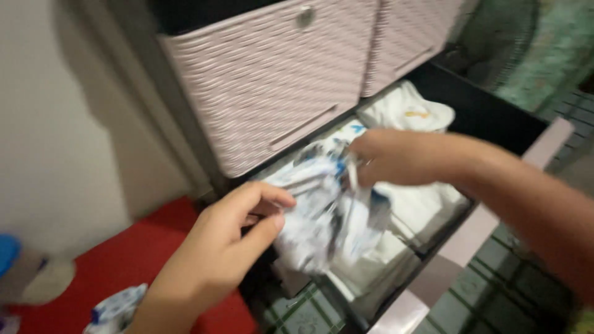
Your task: Organizing and sorting baby clothes and socks into dresser drawers.
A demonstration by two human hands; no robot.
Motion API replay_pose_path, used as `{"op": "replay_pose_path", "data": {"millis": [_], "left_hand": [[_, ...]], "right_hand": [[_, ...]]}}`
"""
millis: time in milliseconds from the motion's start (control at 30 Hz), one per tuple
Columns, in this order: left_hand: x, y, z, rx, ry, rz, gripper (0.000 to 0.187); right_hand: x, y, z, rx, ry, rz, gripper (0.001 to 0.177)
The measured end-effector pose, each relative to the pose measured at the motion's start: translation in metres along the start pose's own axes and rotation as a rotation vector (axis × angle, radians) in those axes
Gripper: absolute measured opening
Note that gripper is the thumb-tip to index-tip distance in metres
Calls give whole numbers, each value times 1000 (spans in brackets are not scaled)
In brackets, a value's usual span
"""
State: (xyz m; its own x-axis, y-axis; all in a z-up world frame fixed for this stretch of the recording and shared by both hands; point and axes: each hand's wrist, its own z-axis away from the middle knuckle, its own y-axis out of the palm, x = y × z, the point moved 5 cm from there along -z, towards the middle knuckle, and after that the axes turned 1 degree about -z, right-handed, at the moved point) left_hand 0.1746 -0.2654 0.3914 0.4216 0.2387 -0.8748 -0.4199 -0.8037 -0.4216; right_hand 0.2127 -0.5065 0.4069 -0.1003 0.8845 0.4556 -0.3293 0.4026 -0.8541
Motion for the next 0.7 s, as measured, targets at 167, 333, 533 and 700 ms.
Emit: {"op": "replay_pose_path", "data": {"millis": [167, 333, 533, 700], "left_hand": [[20, 39, -63, 23, -2, -42, 21], [51, 89, -131, 102, -131, -100, 25], [83, 170, -235, 152, 53, -153, 27], [82, 255, -294, 195, 70, -273, 65]], "right_hand": [[-92, -46, -2, -94, 374, 108, 32], [-200, -74, -16, -200, 417, 114, 36], [-319, -76, -31, -194, 474, -208, 39], [-371, -57, -46, -94, 281, -256, 41]]}}
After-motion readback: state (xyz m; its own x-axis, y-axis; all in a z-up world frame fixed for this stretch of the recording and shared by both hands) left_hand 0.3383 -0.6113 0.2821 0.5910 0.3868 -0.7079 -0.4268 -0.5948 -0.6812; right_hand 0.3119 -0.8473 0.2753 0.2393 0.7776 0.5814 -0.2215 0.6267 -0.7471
